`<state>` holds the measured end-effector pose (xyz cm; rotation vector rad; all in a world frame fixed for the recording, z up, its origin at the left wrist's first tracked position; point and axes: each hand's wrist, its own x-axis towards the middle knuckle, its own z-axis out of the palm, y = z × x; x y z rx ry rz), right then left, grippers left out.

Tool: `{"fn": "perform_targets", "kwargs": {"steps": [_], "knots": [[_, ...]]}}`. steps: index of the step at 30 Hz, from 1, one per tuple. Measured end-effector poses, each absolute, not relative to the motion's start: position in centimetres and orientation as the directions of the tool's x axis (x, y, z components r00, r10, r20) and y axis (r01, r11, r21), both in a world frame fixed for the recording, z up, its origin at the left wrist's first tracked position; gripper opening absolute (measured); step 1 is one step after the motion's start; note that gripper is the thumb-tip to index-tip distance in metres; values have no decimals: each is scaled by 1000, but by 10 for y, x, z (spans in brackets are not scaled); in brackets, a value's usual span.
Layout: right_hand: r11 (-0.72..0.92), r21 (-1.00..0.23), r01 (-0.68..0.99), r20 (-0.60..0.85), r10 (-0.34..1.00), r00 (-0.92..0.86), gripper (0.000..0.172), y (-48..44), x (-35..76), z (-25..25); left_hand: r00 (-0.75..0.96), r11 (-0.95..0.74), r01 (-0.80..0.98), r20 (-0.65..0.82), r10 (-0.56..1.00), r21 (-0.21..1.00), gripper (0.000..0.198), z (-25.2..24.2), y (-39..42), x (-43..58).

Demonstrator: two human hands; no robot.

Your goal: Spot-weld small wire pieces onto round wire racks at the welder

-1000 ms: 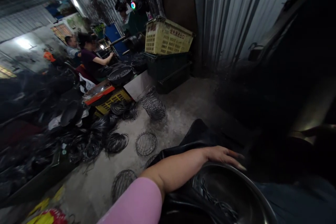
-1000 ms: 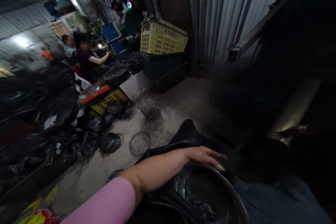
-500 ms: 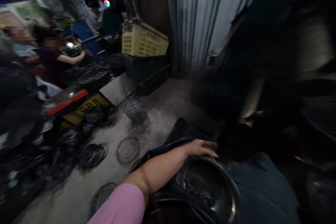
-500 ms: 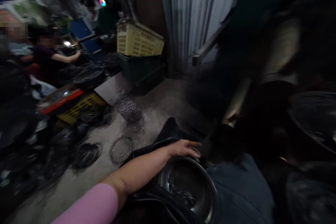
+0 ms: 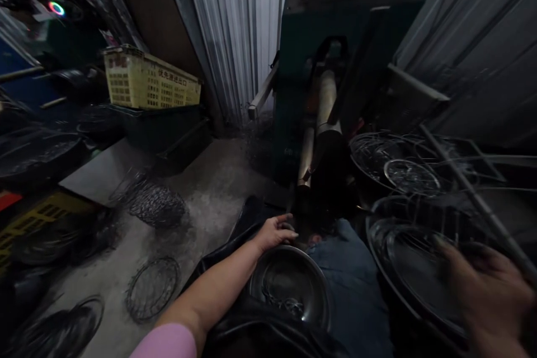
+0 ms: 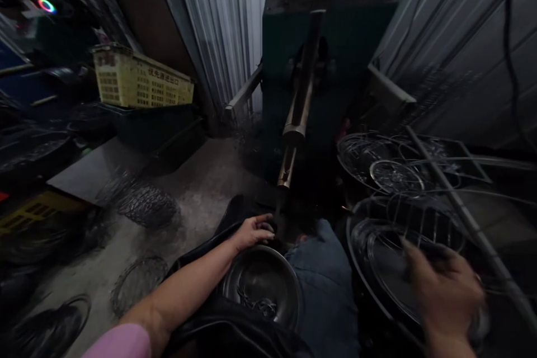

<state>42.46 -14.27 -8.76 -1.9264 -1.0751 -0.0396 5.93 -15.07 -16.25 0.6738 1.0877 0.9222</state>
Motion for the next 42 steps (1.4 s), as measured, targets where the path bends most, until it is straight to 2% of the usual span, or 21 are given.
{"fn": "perform_targets", "kwargs": {"steps": [2, 4, 7, 9, 11, 13, 16, 19, 25, 28, 32, 37, 42], "knots": [[-104, -693, 713, 435, 729, 529, 50, -155, 395, -94, 42, 336, -221, -335, 941, 916, 104, -151, -155, 53], [42, -644, 764, 471, 808, 353, 47, -162, 362, -102, -70, 135, -92, -141, 987, 987, 118, -135, -161, 46], [257, -568, 782, 497, 864, 77, 46, -158, 315, -117, -95, -136, 13, 137, 986, 991, 141, -113, -171, 37], [349, -530, 773, 477, 876, -68, 41, -151, 286, -125, -105, -191, -17, 188, 977, 982, 139, -105, -173, 32], [384, -496, 778, 381, 902, -202, 33, -144, 261, -130, -136, -134, -76, 123, 983, 988, 123, -107, -168, 27], [317, -464, 827, 211, 946, -245, 27, -138, 242, -130, -172, -28, -126, 6, 985, 992, 108, -116, -158, 21], [190, -393, 900, -69, 970, -234, 28, -132, 224, -124, -203, 110, -196, -150, 968, 974, 98, -133, -139, 16], [119, -310, 943, -182, 966, -182, 28, -130, 218, -115, -182, 172, -285, -230, 956, 943, 92, -144, -123, 15], [79, -264, 961, -203, 970, -136, 29, -126, 213, -108, -129, 235, -361, -298, 946, 902, 91, -143, -106, 15], [78, -265, 961, -175, 976, -128, 34, -126, 210, -100, -98, 240, -363, -293, 951, 900, 79, -138, -100, 12], [88, -325, 942, -130, 982, -137, 42, -138, 208, -82, -68, 253, -336, -291, 954, 907, 60, -126, -100, 6], [186, -380, 906, -49, 974, -220, 45, -164, 206, -63, -53, 302, -381, -347, 936, 874, 60, -112, -114, -1], [201, -484, 852, 88, 979, -181, 34, -161, 204, -55, -64, 312, -315, -348, 935, 896, 60, -102, -112, -1]]}}
